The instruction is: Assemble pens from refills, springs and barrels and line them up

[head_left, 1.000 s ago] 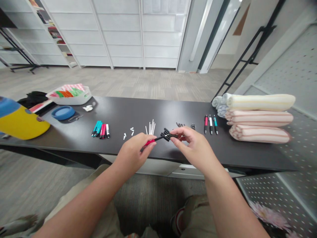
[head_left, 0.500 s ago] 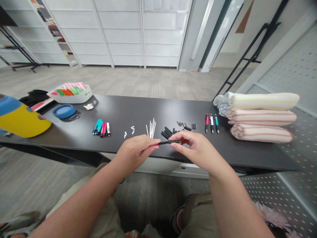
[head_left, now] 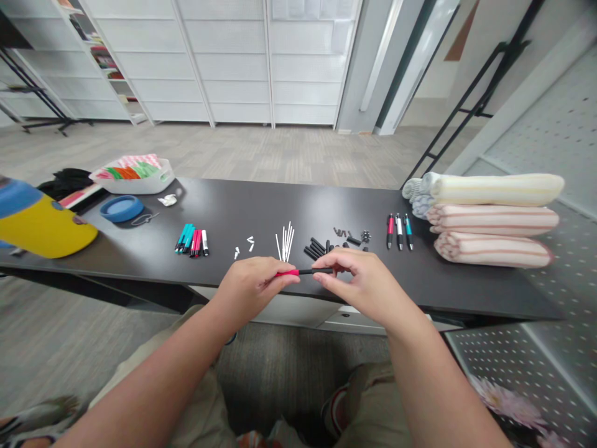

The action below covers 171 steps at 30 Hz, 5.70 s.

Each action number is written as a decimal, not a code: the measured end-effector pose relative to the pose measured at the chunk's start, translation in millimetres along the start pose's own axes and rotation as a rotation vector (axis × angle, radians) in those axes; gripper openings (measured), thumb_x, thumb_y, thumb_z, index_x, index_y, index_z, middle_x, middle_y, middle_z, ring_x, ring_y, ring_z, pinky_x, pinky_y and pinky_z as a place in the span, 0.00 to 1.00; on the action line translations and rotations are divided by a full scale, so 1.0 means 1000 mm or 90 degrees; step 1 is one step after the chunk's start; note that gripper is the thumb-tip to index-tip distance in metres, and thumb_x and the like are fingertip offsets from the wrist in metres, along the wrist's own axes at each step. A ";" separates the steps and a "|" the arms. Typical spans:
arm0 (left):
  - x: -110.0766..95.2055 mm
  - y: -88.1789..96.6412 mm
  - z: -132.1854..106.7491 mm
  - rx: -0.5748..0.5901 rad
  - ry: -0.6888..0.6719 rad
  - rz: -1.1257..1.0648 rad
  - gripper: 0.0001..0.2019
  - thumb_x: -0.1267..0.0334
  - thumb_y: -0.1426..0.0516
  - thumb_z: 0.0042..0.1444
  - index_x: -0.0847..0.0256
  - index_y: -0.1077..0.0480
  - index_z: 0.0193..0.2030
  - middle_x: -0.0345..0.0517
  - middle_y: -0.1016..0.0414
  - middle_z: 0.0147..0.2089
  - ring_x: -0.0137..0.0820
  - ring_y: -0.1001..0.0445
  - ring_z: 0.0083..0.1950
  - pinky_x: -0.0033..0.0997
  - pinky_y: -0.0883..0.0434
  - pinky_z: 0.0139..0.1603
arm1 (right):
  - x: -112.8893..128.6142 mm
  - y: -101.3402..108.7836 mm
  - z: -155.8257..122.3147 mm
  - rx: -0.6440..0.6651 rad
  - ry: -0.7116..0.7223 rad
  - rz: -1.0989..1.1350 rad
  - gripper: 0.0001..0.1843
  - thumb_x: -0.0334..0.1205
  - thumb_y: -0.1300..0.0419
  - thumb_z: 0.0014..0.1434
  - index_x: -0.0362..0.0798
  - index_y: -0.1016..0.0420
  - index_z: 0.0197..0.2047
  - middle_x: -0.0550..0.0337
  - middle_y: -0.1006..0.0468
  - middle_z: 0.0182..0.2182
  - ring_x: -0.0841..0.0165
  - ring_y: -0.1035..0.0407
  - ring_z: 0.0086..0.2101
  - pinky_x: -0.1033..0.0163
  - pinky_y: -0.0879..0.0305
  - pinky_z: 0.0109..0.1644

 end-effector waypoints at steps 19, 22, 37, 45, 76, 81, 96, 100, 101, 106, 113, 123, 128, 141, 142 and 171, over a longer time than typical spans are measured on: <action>-0.005 -0.003 -0.005 -0.058 -0.020 -0.045 0.07 0.59 0.33 0.65 0.59 0.19 0.45 0.40 0.13 0.40 0.28 0.16 0.38 0.25 0.24 0.44 | 0.006 -0.009 0.000 0.001 0.028 0.025 0.03 0.38 0.32 0.66 0.52 0.17 0.43 0.63 0.16 0.38 0.71 0.24 0.35 0.65 0.29 0.40; -0.006 -0.003 -0.006 -0.067 -0.023 -0.046 0.07 0.59 0.33 0.65 0.59 0.19 0.45 0.39 0.13 0.40 0.28 0.15 0.38 0.25 0.24 0.44 | 0.006 -0.009 0.000 0.004 0.022 0.026 0.03 0.37 0.32 0.66 0.52 0.17 0.43 0.63 0.16 0.37 0.71 0.24 0.35 0.65 0.30 0.40; -0.008 -0.001 -0.001 -0.067 -0.041 -0.049 0.08 0.58 0.33 0.65 0.60 0.20 0.45 0.40 0.13 0.39 0.28 0.16 0.38 0.25 0.24 0.44 | 0.008 -0.011 0.001 -0.007 0.005 0.040 0.03 0.40 0.32 0.66 0.53 0.15 0.43 0.64 0.15 0.37 0.70 0.23 0.36 0.64 0.29 0.40; 0.001 0.011 0.001 -0.017 0.016 -0.030 0.08 0.58 0.36 0.69 0.57 0.19 0.49 0.40 0.14 0.40 0.27 0.18 0.37 0.23 0.28 0.39 | -0.003 0.000 -0.001 -0.050 -0.052 0.081 0.12 0.47 0.30 0.64 0.51 0.15 0.47 0.61 0.16 0.31 0.69 0.24 0.29 0.63 0.28 0.36; 0.001 0.006 -0.004 0.013 0.004 -0.089 0.06 0.61 0.36 0.68 0.56 0.17 0.48 0.40 0.12 0.41 0.27 0.15 0.36 0.22 0.24 0.39 | 0.003 -0.008 -0.003 -0.008 0.037 -0.023 0.06 0.41 0.33 0.65 0.53 0.14 0.43 0.61 0.12 0.36 0.68 0.21 0.33 0.61 0.25 0.40; 0.000 0.005 -0.005 0.016 0.009 -0.099 0.06 0.61 0.36 0.68 0.57 0.17 0.47 0.41 0.12 0.40 0.27 0.16 0.35 0.23 0.25 0.38 | 0.005 -0.010 -0.003 -0.004 0.043 -0.022 0.05 0.40 0.33 0.65 0.53 0.15 0.43 0.61 0.12 0.37 0.67 0.20 0.33 0.61 0.25 0.41; 0.000 0.001 -0.006 0.026 0.008 -0.104 0.07 0.61 0.37 0.69 0.57 0.17 0.48 0.41 0.12 0.40 0.27 0.16 0.36 0.23 0.25 0.38 | 0.005 -0.014 -0.003 0.012 0.037 -0.008 0.05 0.38 0.33 0.64 0.54 0.15 0.42 0.62 0.12 0.37 0.67 0.20 0.33 0.62 0.24 0.40; -0.001 0.002 -0.006 0.029 -0.005 -0.100 0.06 0.63 0.36 0.68 0.57 0.18 0.48 0.40 0.13 0.40 0.27 0.16 0.36 0.23 0.26 0.38 | 0.007 -0.015 -0.003 0.015 0.039 -0.011 0.04 0.37 0.33 0.64 0.53 0.15 0.41 0.63 0.12 0.37 0.68 0.20 0.33 0.63 0.26 0.40; -0.002 0.002 -0.006 0.028 -0.008 -0.100 0.06 0.63 0.36 0.68 0.57 0.18 0.48 0.40 0.13 0.40 0.27 0.16 0.36 0.22 0.26 0.38 | 0.007 -0.015 -0.003 0.016 0.042 -0.012 0.04 0.37 0.33 0.64 0.53 0.15 0.41 0.63 0.12 0.36 0.68 0.20 0.33 0.63 0.26 0.40; -0.003 0.001 -0.004 0.022 -0.004 -0.107 0.05 0.65 0.35 0.67 0.58 0.18 0.48 0.39 0.13 0.40 0.26 0.17 0.35 0.22 0.26 0.38 | 0.010 -0.014 -0.002 0.023 0.047 -0.012 0.04 0.36 0.33 0.64 0.53 0.15 0.41 0.63 0.13 0.35 0.68 0.21 0.33 0.63 0.27 0.39; -0.002 -0.002 -0.004 0.066 0.055 -0.132 0.06 0.60 0.37 0.68 0.57 0.19 0.47 0.39 0.14 0.39 0.26 0.19 0.35 0.22 0.29 0.37 | 0.010 -0.014 -0.002 0.017 0.038 -0.019 0.05 0.35 0.34 0.64 0.51 0.15 0.43 0.63 0.13 0.37 0.70 0.21 0.33 0.64 0.26 0.41; -0.006 -0.018 -0.010 0.293 0.213 -0.223 0.17 0.59 0.48 0.74 0.52 0.30 0.66 0.35 0.16 0.36 0.24 0.27 0.28 0.24 0.36 0.30 | -0.023 0.050 -0.012 -0.130 -0.082 -0.147 0.15 0.51 0.37 0.70 0.53 0.16 0.51 0.55 0.12 0.44 0.60 0.17 0.41 0.58 0.23 0.44; -0.002 -0.021 -0.010 0.297 0.320 -0.276 0.14 0.55 0.51 0.76 0.54 0.33 0.61 0.36 0.18 0.36 0.27 0.28 0.27 0.27 0.37 0.29 | -0.073 0.078 -0.022 -0.256 -0.187 -0.387 0.13 0.45 0.38 0.69 0.51 0.15 0.50 0.54 0.12 0.39 0.58 0.18 0.38 0.55 0.27 0.42; -0.007 -0.034 -0.013 0.311 0.318 -0.323 0.10 0.57 0.52 0.76 0.53 0.35 0.57 0.34 0.18 0.35 0.27 0.27 0.29 0.29 0.36 0.32 | -0.096 0.063 -0.012 -0.160 -0.226 -0.485 0.10 0.39 0.37 0.67 0.51 0.14 0.47 0.54 0.13 0.43 0.56 0.20 0.40 0.56 0.32 0.41; -0.007 -0.034 -0.012 0.310 0.313 -0.320 0.10 0.57 0.51 0.75 0.53 0.34 0.57 0.34 0.19 0.35 0.27 0.27 0.29 0.29 0.36 0.32 | -0.097 0.063 -0.012 -0.163 -0.231 -0.484 0.10 0.39 0.37 0.66 0.51 0.15 0.47 0.55 0.14 0.43 0.57 0.20 0.40 0.56 0.32 0.41; -0.009 -0.018 -0.004 0.257 0.247 -0.246 0.13 0.52 0.50 0.76 0.56 0.29 0.51 0.35 0.29 0.33 0.28 0.32 0.33 0.28 0.39 0.37 | -0.024 0.039 -0.012 -0.100 -0.105 0.027 0.14 0.53 0.32 0.65 0.51 0.15 0.42 0.59 0.14 0.35 0.66 0.22 0.33 0.62 0.29 0.37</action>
Point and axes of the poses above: each hand's wrist, its own z-axis towards the middle knuckle, its own y-axis out of the back of the hand, x = y × z, the point moved 4 cm from there along z, towards the middle knuckle
